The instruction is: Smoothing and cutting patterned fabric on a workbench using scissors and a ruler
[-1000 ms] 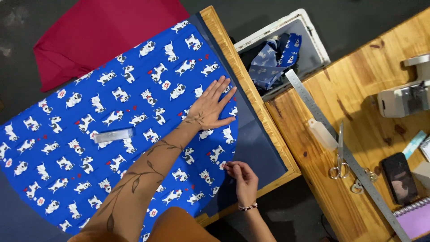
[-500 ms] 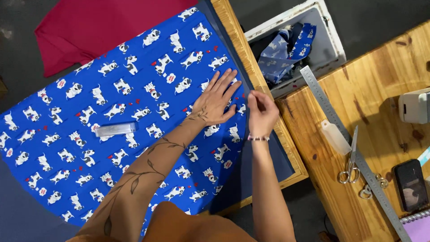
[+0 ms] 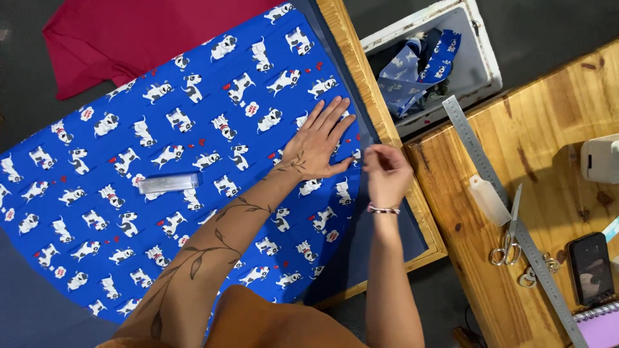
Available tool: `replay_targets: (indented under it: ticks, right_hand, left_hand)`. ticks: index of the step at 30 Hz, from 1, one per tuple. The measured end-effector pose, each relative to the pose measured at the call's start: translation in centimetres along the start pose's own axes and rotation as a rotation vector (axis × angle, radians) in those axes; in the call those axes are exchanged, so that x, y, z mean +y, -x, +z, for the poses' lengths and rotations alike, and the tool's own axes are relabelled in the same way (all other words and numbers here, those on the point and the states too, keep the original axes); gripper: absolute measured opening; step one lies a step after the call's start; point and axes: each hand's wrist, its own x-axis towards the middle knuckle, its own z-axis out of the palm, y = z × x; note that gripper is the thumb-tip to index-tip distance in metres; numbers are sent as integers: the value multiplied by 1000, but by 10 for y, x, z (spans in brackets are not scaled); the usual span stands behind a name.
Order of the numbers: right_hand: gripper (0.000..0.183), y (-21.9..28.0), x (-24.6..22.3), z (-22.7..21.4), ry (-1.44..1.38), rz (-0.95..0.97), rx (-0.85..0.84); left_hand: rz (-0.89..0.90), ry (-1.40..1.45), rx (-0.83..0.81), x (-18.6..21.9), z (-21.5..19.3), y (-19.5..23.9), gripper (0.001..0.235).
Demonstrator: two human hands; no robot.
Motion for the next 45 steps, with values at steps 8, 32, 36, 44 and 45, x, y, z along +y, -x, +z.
replay_targets:
  ticks: [8, 32, 36, 44, 45]
  right_hand:
    - [13, -10, 5, 24, 527, -5, 36]
    - [10, -23, -18, 29, 584, 175, -94]
    - [13, -16, -6, 32, 561, 90, -40]
    - [10, -22, -4, 36, 552, 72, -33]
    - [9, -20, -4, 36, 513, 61, -28]
  left_hand:
    - [2, 17, -23, -1, 5, 2, 90]
    - [-1, 187, 97, -5, 4, 1, 69]
    - [-8, 249, 104, -7, 5, 4, 64]
    - [3, 281, 114, -9, 6, 3, 65]
    - [-3, 304, 118, -9, 6, 4, 65]
